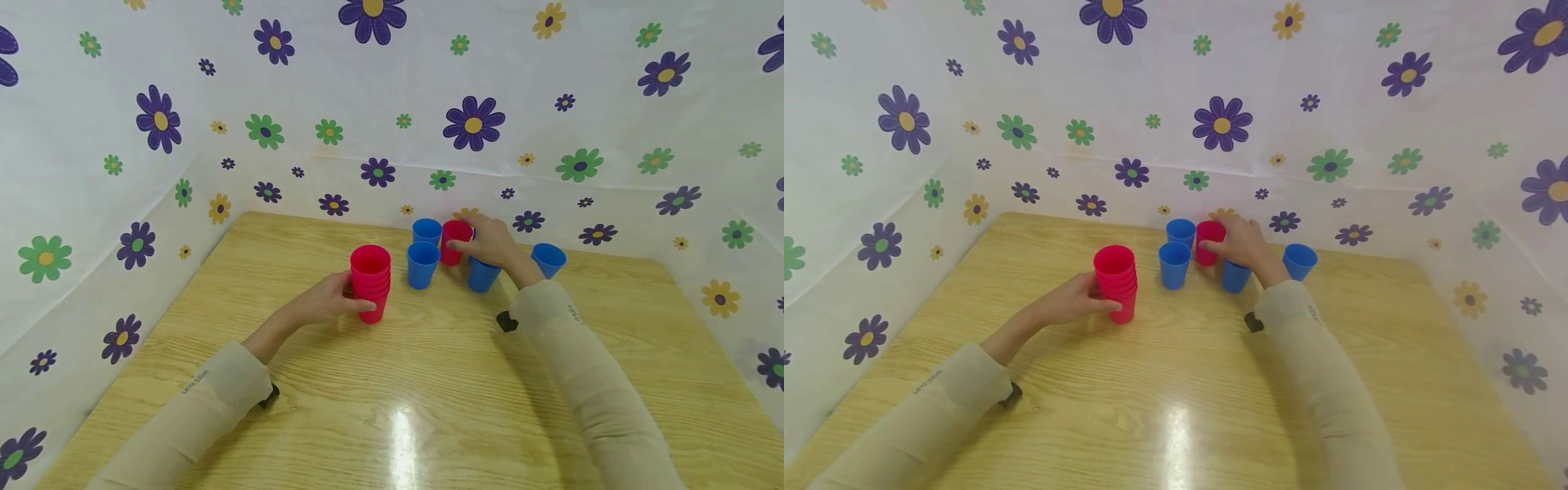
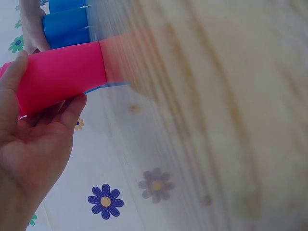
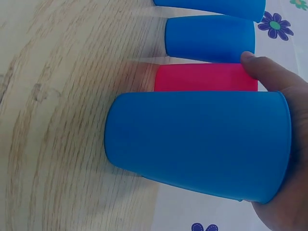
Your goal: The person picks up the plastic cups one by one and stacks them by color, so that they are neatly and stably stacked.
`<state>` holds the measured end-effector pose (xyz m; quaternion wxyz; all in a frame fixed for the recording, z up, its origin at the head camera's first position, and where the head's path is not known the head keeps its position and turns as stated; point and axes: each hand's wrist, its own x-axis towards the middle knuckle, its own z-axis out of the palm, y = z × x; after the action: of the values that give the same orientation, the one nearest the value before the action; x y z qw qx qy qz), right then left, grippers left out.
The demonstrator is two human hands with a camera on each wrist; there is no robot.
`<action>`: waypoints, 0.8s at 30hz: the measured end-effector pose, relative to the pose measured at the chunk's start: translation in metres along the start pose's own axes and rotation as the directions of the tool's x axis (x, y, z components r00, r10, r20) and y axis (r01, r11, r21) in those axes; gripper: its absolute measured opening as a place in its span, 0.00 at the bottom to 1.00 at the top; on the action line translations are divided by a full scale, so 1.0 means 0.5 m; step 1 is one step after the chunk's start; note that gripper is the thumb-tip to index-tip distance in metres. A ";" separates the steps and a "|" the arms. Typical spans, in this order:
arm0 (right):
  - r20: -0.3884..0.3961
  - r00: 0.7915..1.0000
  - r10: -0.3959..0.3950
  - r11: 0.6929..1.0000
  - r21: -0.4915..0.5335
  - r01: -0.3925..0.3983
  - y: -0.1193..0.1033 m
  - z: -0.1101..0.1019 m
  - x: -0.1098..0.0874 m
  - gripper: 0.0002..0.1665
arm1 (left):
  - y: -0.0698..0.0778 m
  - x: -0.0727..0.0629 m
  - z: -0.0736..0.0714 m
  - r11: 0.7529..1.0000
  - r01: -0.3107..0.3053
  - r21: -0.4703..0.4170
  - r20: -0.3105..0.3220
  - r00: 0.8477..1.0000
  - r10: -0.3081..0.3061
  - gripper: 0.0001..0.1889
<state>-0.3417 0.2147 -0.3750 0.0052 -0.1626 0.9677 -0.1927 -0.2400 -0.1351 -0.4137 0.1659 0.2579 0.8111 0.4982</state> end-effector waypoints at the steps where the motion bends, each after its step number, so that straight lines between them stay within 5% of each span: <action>1: 0.001 1.000 0.003 1.000 -0.001 -0.003 0.000 0.001 0.000 0.46 | 0.000 0.000 0.000 1.000 0.002 0.001 0.000 1.000 -0.002 0.27; 24: -0.013 1.000 -0.014 0.997 0.079 0.015 -0.015 -0.017 -0.026 0.44 | 0.003 -0.001 0.000 1.000 0.015 -0.003 -0.001 1.000 -0.015 0.28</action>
<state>-0.3275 0.2155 -0.3648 0.0042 -0.1680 0.9581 -0.2321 -0.2393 -0.1347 -0.4127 0.1695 0.2511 0.8124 0.4982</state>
